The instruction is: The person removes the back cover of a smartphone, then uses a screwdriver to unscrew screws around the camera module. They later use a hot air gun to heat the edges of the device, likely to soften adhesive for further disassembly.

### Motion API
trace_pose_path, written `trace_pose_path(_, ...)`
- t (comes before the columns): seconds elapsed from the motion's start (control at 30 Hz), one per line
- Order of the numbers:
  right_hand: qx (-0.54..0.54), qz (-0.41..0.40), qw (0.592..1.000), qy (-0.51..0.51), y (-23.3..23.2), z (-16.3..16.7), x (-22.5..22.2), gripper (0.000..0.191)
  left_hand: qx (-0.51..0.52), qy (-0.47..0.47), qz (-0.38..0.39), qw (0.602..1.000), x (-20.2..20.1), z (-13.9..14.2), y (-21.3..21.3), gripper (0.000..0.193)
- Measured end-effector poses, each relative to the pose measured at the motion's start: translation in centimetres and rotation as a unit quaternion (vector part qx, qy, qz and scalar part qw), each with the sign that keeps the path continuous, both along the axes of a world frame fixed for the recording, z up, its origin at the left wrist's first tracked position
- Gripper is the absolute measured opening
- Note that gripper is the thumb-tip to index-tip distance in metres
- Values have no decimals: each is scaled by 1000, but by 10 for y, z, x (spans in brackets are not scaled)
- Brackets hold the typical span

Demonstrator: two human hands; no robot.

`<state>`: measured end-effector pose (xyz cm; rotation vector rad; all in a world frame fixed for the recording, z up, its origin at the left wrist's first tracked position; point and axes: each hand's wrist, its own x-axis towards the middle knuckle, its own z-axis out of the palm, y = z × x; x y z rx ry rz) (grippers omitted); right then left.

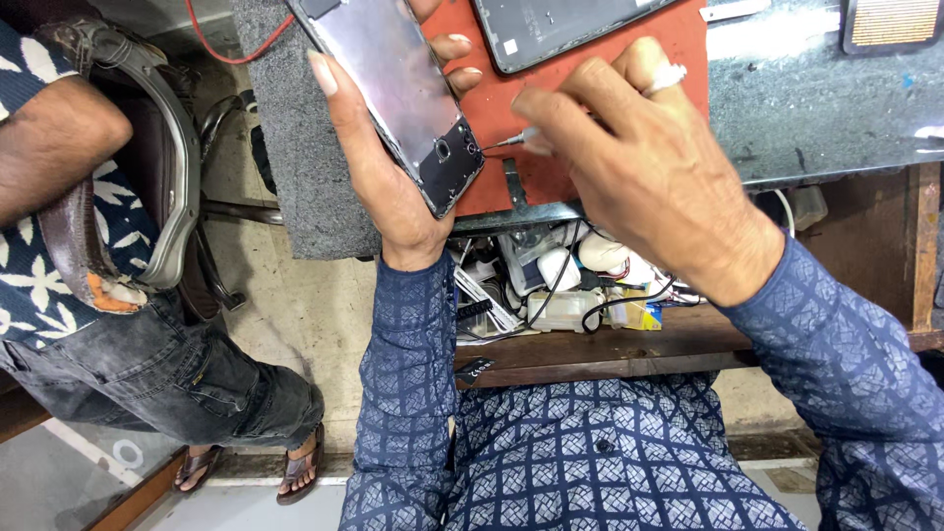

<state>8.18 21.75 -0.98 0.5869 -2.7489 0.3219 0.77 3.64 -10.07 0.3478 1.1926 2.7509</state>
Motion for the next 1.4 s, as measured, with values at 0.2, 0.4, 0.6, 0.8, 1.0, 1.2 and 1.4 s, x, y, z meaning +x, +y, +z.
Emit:
trace_pose_path(0.2,-5,-7,1000,2,0,-1,1,37,-8,8,0,1000,0,0,0,70)
trace_pose_path(0.4,-63,5,998,-16,1,-2,2,42,-12,8,3,1000,0,0,0,70)
trace_pose_path(0.6,-47,7,999,19,-1,-1,0,35,-14,7,7,1000,0,0,1,70)
trace_pose_path(0.8,-100,32,994,32,1,5,-2,32,-1,0,-1,1000,0,-1,2,71)
trace_pose_path(1.0,-168,-47,983,-56,22,3,-3,19,3,6,-1,1000,0,-3,3,69)
trace_pose_path(1.2,13,-40,998,50,52,1,-9,43,1,20,-4,1000,1,-3,5,68)
trace_pose_path(1.4,79,-37,996,8,54,5,-11,40,3,9,-1,1000,1,-2,6,68)
